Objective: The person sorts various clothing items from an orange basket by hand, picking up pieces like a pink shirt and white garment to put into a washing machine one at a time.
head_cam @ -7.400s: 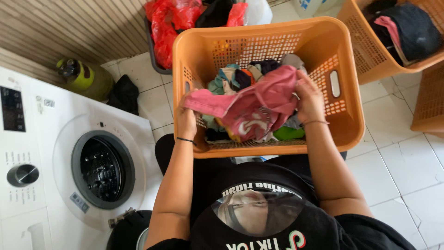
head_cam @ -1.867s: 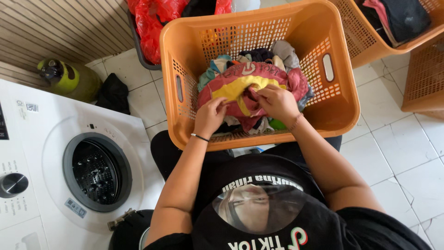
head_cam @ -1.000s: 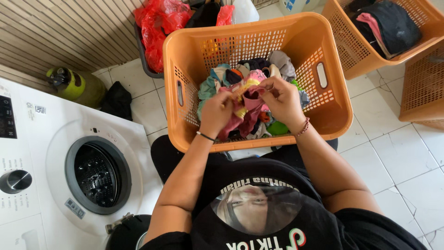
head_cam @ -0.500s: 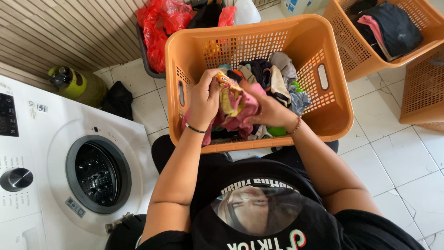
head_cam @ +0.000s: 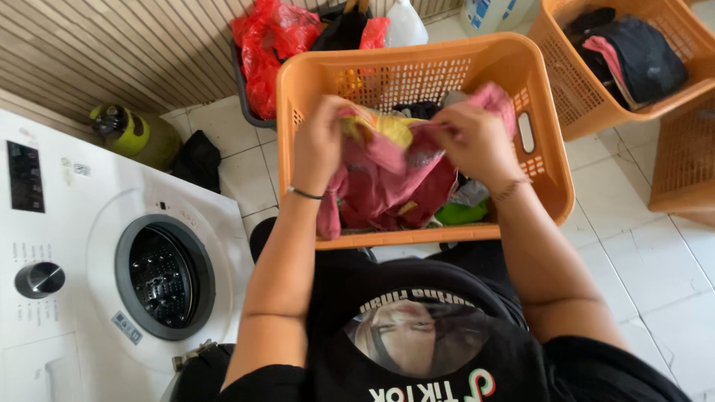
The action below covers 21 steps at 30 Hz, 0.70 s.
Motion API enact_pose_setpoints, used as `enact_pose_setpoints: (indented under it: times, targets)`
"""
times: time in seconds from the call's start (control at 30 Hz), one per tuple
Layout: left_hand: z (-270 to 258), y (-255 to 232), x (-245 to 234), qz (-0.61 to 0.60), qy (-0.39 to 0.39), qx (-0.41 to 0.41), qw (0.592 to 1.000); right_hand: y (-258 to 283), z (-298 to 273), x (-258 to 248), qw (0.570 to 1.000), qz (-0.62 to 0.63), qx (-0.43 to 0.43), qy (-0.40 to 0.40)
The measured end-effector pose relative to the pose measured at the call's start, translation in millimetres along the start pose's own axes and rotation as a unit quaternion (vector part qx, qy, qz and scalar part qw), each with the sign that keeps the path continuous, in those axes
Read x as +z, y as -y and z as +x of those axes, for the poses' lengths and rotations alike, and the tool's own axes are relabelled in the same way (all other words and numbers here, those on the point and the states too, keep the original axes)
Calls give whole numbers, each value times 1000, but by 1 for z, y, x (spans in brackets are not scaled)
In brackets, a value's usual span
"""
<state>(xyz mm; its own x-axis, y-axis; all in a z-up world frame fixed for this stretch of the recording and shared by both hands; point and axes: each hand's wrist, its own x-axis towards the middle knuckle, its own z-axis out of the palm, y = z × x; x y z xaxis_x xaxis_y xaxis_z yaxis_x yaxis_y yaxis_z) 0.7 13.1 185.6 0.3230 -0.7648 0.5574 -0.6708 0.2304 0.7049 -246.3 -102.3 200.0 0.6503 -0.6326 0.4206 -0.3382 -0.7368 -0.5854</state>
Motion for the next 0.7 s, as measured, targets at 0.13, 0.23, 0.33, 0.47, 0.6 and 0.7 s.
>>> enact_pose_setpoints:
  times: [0.13, 0.23, 0.33, 0.47, 0.6, 0.7]
  targets:
    - [1, 6, 5, -44, -76, -59, 994, 10, -5, 2, 982, 183, 22, -32]
    - [-12, 2, 24, -54, -46, -51, 996, 23, 4, 28, 969, 227, 61, 77]
    - [-10, -1, 38, -118, 4, -61, 991, 29, 5, 48, 979, 158, 61, 112]
    - [-23, 21, 29, -302, 90, -118, 942, 5, 3, 66, 987, 133, 57, 72]
    - [-46, 51, -2, -175, 128, 1, 976, -9, 8, 49, 968, 217, 121, 29]
    - [-67, 69, 9, -116, 141, 10, 983, -3, 14, 35, 936, 330, 121, 18]
